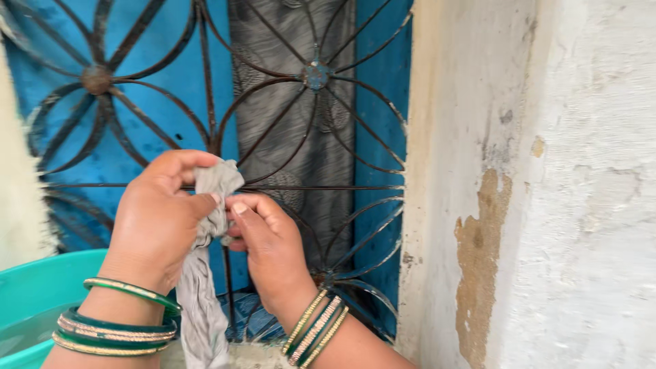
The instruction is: The person cleans a metal window grill using a cloth and a bucket of water. The person repeatedly wipes the metal bars of the grill with the cloth, rinses the cloth in the bucket, wrings it out, and continues wiping different sections of the grill and the surrounding window frame.
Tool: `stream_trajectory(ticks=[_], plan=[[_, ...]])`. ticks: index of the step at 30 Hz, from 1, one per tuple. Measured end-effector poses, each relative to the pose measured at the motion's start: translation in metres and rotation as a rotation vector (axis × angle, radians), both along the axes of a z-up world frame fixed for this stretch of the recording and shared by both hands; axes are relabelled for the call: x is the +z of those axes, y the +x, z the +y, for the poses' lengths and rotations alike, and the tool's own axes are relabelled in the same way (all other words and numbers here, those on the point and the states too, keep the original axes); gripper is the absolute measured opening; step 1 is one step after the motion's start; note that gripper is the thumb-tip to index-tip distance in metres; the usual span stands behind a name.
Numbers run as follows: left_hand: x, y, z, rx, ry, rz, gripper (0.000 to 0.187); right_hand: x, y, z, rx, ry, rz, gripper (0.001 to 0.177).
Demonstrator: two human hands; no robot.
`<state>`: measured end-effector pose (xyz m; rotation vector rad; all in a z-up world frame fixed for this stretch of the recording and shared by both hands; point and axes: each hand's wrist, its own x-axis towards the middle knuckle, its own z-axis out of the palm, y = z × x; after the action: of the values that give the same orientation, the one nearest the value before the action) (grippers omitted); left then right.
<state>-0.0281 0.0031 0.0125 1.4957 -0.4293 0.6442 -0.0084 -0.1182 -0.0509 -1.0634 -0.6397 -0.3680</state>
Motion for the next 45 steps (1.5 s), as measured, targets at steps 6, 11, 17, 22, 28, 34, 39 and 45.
stream_trajectory(ticks=[6, 11, 17, 22, 28, 34, 39, 45], plan=[[-0.002, -0.026, 0.012, -0.157, 0.056, 0.171, 0.038, -0.011, -0.017, -0.007, 0.334, 0.069, 0.181, 0.010], [-0.019, -0.030, 0.025, -0.110, -0.177, 0.233, 0.030, -0.025, -0.009, -0.008, 0.241, 0.243, 0.116, 0.008], [-0.037, -0.047, 0.004, 0.598, 0.464, 0.334, 0.034, -0.017, -0.005, -0.008, 0.122, 0.221, 0.168, 0.004], [-0.066, -0.036, -0.002, -0.207, -0.240, 0.472, 0.027, 0.006, -0.038, -0.012, -0.287, -0.417, -0.199, 0.008], [-0.102, -0.007, -0.005, -0.407, -0.559, 0.459, 0.026, 0.009, -0.062, -0.013, -0.554, -1.045, -0.393, 0.014], [-0.104, 0.005, -0.003, -0.368, -0.612, 0.194, 0.036, -0.038, -0.011, -0.008, -0.901, -0.506, -0.363, 0.025], [-0.121, 0.053, -0.008, 0.238, -0.077, -0.404, 0.041, -0.077, 0.032, 0.006, -1.187, -0.704, -0.557, 0.036], [-0.143, 0.104, 0.004, 0.944, 0.693, -0.560, 0.057, -0.089, 0.055, 0.010, -1.132, -0.549, -0.432, 0.051]])
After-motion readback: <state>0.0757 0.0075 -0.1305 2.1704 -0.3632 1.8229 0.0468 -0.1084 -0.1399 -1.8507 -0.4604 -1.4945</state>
